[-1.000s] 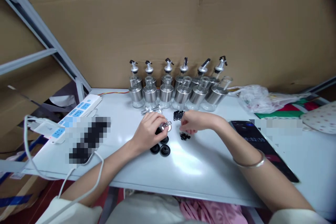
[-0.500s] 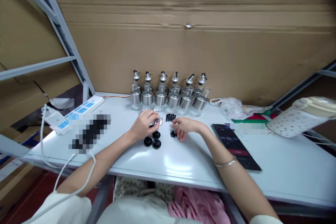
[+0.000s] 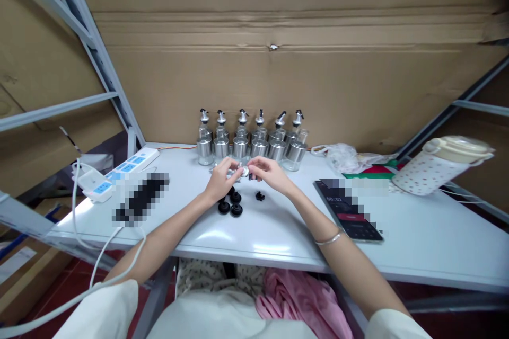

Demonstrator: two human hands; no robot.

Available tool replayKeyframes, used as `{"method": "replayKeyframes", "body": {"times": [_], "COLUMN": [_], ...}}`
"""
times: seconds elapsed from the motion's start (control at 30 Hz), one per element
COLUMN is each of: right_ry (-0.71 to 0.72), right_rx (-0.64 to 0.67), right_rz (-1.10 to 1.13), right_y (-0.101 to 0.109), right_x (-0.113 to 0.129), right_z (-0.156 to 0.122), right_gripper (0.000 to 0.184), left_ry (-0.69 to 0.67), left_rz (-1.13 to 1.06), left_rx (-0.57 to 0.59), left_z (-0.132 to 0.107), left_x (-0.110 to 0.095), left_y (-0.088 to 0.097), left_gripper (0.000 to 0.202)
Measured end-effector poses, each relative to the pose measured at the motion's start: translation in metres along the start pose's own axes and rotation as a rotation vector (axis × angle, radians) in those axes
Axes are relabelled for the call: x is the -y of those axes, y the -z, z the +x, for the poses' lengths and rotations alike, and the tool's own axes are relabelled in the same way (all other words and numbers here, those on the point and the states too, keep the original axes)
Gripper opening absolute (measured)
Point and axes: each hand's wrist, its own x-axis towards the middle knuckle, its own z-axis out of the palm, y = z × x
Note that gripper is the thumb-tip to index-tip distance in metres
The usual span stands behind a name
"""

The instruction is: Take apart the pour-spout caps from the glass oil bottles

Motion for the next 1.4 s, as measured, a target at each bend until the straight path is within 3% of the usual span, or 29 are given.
{"method": "replayKeyframes", "body": {"times": [0.17, 0.33, 0.63, 0.87, 0.97, 1.13, 1.4], "right_ry": [0.154, 0.190, 0.025, -0.103, -0.132, -0.125, 0.041], "right_rx": [-0.168, -0.166, -0.020, -0.179, -0.225, -0.174, -0.229], "right_rz": [-0.078, -0.113, 0.023, 0.079, 0.083, 0.173, 0.076], "right_y": [-0.006, -0.011, -0.016, -0.013, -0.012, -0.016, -0.030], "right_x": [0.002, 0.002, -0.001, -0.002, -0.002, 0.002, 0.006], "right_z": [-0.002, -0.003, -0.005, -0.004, -0.004, -0.003, -0.005], "right_gripper": [0.035, 0.031, 0.050, 0.047, 0.053, 0.058, 0.050], "left_ry": [0.136, 0.142, -0.084, -0.137, -0.119, -0.057, 0.117], "left_rz": [-0.111, -0.132, 0.108, 0.247, 0.263, 0.190, -0.097], "left_rx": [-0.047, -0.006, 0.114, 0.151, 0.158, 0.213, 0.337], "left_z": [0.019, 0.015, 0.005, 0.002, 0.002, 0.008, 0.029], "left_x": [-0.003, 0.001, 0.006, -0.002, -0.003, 0.001, 0.012], "left_y": [-0.016, -0.017, -0.001, -0.009, -0.009, 0.000, 0.021], "left_gripper": [0.024, 0.029, 0.043, 0.041, 0.038, 0.033, 0.039]}}
